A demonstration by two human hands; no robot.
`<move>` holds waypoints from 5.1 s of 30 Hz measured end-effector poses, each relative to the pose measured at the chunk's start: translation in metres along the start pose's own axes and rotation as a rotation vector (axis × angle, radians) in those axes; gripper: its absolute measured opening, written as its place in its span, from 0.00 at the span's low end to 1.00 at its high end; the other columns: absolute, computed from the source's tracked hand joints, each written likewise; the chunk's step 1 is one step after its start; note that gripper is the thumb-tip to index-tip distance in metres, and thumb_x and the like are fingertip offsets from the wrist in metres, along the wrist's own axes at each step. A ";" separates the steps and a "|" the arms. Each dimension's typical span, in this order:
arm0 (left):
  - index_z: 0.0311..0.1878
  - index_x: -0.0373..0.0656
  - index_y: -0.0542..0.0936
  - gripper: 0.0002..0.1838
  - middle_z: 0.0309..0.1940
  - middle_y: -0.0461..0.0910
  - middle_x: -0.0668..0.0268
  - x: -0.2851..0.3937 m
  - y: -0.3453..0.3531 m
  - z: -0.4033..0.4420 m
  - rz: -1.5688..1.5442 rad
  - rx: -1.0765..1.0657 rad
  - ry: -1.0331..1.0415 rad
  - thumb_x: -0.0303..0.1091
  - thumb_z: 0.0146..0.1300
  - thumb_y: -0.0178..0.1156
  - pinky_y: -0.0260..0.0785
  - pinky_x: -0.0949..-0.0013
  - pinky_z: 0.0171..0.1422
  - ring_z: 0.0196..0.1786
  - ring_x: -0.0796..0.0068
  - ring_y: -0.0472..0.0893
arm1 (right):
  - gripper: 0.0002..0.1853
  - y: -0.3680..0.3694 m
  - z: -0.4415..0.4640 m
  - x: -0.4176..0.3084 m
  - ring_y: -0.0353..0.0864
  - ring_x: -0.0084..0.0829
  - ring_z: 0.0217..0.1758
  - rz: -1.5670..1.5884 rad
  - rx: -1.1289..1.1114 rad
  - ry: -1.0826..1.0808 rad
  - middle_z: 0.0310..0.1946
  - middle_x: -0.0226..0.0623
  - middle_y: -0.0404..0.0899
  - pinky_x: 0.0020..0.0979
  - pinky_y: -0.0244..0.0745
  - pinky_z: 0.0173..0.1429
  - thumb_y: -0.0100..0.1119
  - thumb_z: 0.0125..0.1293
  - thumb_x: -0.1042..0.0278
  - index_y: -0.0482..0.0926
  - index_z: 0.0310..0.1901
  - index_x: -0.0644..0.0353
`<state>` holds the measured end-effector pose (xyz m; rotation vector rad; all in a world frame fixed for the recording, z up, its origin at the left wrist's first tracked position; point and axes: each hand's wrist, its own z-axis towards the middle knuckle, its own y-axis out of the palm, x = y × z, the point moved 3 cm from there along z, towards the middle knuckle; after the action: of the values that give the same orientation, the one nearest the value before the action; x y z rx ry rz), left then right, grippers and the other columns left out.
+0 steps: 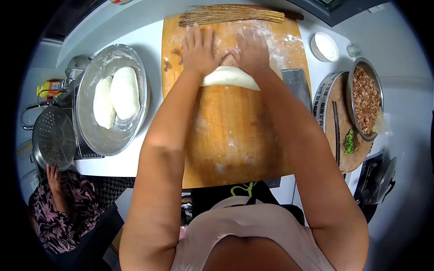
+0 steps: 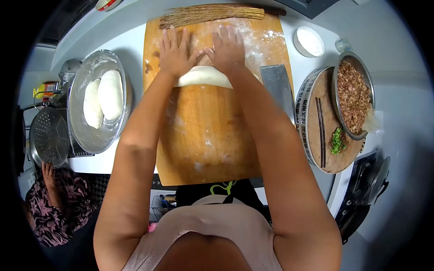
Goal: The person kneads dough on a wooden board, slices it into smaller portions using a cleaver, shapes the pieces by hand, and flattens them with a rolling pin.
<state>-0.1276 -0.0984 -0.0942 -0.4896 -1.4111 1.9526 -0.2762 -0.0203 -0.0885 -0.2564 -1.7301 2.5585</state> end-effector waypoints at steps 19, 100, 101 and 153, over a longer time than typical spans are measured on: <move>0.66 0.37 0.72 0.41 0.59 0.73 0.48 0.064 -0.116 -0.203 -0.405 -0.327 0.121 0.48 0.50 0.71 0.59 0.45 0.72 0.62 0.46 0.71 | 0.38 0.010 -0.005 0.082 0.63 0.51 0.75 0.000 -0.029 -0.031 0.72 0.53 0.64 0.46 0.56 0.77 0.58 0.68 0.44 0.65 0.70 0.65; 0.68 0.39 0.73 0.28 0.72 0.66 0.51 0.010 -0.057 -0.125 -0.494 -0.373 0.346 0.35 0.64 0.56 0.50 0.49 0.80 0.75 0.47 0.63 | 0.11 -0.094 -0.007 0.254 0.83 0.48 0.50 -0.032 -0.074 0.679 0.45 0.47 0.84 0.44 0.78 0.54 0.54 0.66 0.66 0.84 0.42 0.59; 0.68 0.39 0.73 0.28 0.72 0.66 0.51 0.004 -0.053 -0.125 -0.512 -0.381 0.343 0.35 0.64 0.56 0.51 0.50 0.80 0.75 0.47 0.63 | 0.12 -0.092 0.003 0.267 0.83 0.48 0.53 -0.076 -0.252 0.750 0.49 0.46 0.84 0.43 0.78 0.56 0.54 0.66 0.68 0.85 0.45 0.58; 0.74 0.48 0.64 0.45 0.75 0.56 0.43 0.082 -0.117 -0.271 -0.400 -0.335 0.265 0.55 0.56 0.66 0.45 0.42 0.79 0.77 0.44 0.57 | 0.39 -0.125 -0.216 -0.086 0.62 0.49 0.74 0.131 -0.512 0.038 0.66 0.52 0.68 0.52 0.55 0.75 0.64 0.60 0.45 0.69 0.66 0.64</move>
<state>0.0236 0.1674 -0.0711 -0.5443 -1.5295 1.2934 -0.1636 0.2142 -0.0422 -0.4423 -2.3969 2.1174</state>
